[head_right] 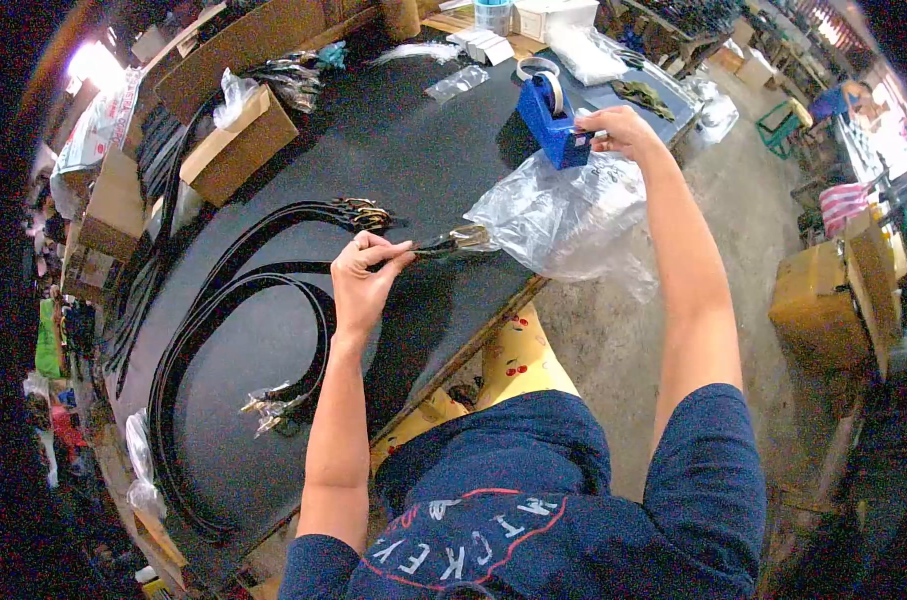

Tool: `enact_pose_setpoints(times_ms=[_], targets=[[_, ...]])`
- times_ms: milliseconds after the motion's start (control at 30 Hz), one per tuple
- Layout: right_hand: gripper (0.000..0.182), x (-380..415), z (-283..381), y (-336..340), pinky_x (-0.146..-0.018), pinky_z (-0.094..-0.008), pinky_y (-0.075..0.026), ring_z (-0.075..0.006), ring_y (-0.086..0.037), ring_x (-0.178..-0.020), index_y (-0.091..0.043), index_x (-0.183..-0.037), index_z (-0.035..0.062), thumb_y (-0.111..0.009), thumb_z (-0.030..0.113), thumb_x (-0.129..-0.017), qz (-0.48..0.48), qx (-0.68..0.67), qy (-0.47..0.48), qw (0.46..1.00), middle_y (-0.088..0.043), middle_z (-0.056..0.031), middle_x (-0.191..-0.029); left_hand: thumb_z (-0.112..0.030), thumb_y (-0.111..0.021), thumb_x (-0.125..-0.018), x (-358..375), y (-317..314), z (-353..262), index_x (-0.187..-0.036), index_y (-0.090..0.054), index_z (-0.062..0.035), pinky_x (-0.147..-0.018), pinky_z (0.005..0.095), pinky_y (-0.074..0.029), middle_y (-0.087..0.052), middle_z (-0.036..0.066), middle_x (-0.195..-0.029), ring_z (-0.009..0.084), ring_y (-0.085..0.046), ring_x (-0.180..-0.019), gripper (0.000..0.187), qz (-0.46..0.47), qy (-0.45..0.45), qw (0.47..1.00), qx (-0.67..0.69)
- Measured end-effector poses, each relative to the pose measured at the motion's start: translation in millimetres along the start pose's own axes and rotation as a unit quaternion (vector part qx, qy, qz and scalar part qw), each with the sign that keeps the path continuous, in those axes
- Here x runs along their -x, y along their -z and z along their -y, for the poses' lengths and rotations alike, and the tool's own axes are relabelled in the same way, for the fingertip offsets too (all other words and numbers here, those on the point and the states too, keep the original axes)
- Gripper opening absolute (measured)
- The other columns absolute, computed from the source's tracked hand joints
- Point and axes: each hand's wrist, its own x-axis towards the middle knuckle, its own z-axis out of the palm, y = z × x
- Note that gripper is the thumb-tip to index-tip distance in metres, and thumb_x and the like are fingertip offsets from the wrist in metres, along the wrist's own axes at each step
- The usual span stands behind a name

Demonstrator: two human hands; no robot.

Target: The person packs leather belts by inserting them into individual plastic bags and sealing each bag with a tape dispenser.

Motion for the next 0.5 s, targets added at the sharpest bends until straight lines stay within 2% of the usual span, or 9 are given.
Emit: enact_pose_setpoints(times_ms=[67, 167, 233, 300, 400, 433, 500], targets=[[0.022, 1.1, -0.5, 0.9, -0.06, -0.0276, -0.053, -0.0128, -0.057, -0.064, -0.068, -0.094, 0.0004, -0.073, 0.018, -0.082, 0.007, -0.004, 0.001, 1.0, -0.067, -0.0086, -0.09, -0.003, -0.078, -0.071, -0.8, 2.4, -1.3, -0.088, -0.075, -0.0058, -0.063, 0.0249, -0.045, -0.062, 0.004, -0.073, 0.0126, -0.057, -0.068, 0.018, -0.007, -0.029, 0.999, -0.011], [0.025, 4.3, -6.0, 3.1, -0.067, -0.0289, -0.055, -0.0151, -0.06, -0.069, -0.067, -0.097, -0.0009, -0.072, 0.019, -0.083, 0.013, -0.022, 0.013, 1.0, -0.066, -0.0104, -0.094, -0.002, -0.077, -0.071, -1.5, 3.7, -4.1, -0.089, -0.075, -0.0052, -0.063, 0.0237, -0.044, -0.062, 0.004, -0.073, 0.0114, -0.057, -0.069, 0.018, -0.012, -0.019, 1.0, 0.001], [0.026, 12.0, -7.1, 2.2, -0.071, -0.0293, -0.055, -0.0162, -0.061, -0.072, -0.067, -0.098, -0.0018, -0.072, 0.019, -0.083, 0.013, -0.034, 0.024, 0.999, -0.066, -0.0111, -0.095, -0.001, -0.077, -0.071, -2.3, 5.7, -7.5, -0.089, -0.075, -0.005, -0.063, 0.0234, -0.043, -0.061, 0.004, -0.073, 0.0111, -0.056, -0.069, 0.018, -0.01, -0.013, 1.0, 0.003], [0.029, 22.9, -10.5, 2.8, -0.075, -0.0303, -0.055, -0.0183, -0.064, -0.079, -0.065, -0.101, -0.0056, -0.071, 0.017, -0.083, 0.036, -0.142, 0.07, 0.987, -0.066, -0.0121, -0.096, -0.001, -0.077, -0.071, -2.1, 6.4, -8.1, -0.089, -0.075, -0.0048, -0.063, 0.0231, -0.043, -0.061, 0.003, -0.073, 0.0108, -0.056, -0.069, 0.018, -0.008, -0.008, 1.0, 0.005], [0.031, 21.1, -31.4, 5.2, -0.081, -0.0315, -0.054, -0.0196, -0.064, -0.085, -0.064, -0.101, -0.0088, -0.071, 0.014, -0.081, 0.052, -0.193, 0.108, 0.974, -0.066, -0.0131, -0.098, -0.001, -0.077, -0.071, -2.0, 5.6, -9.7, -0.09, -0.075, -0.0048, -0.062, 0.023, -0.043, -0.061, 0.003, -0.073, 0.0107, -0.055, -0.069, 0.019, -0.014, -0.01, 1.0, 0.01], [0.028, 19.3, -38.7, 5.2, -0.086, -0.0328, -0.053, -0.0209, -0.064, -0.087, -0.064, -0.099, -0.0089, -0.07, 0.01, -0.079, 0.053, -0.206, 0.122, 0.97, -0.066, -0.0136, -0.096, -0.002, -0.077, -0.07, -1.9, 5.9, -10.9, -0.09, -0.075, -0.0056, -0.064, 0.0255, -0.044, -0.061, 0.004, -0.072, 0.0133, -0.056, -0.069, 0.02, -0.022, -0.002, 1.0, 0.013], [0.027, 18.2, -49.8, 2.2, -0.088, -0.0331, -0.052, -0.0216, -0.064, -0.088, -0.064, -0.098, -0.0084, -0.07, 0.01, -0.079, 0.04, -0.222, 0.133, 0.965, -0.066, -0.0139, -0.096, -0.003, -0.078, -0.069, -1.8, 6.3, -11.4, -0.089, -0.075, -0.0063, -0.065, 0.028, -0.045, -0.061, 0.005, -0.071, 0.016, -0.057, -0.068, 0.02, -0.029, 0.005, 0.999, 0.015]])
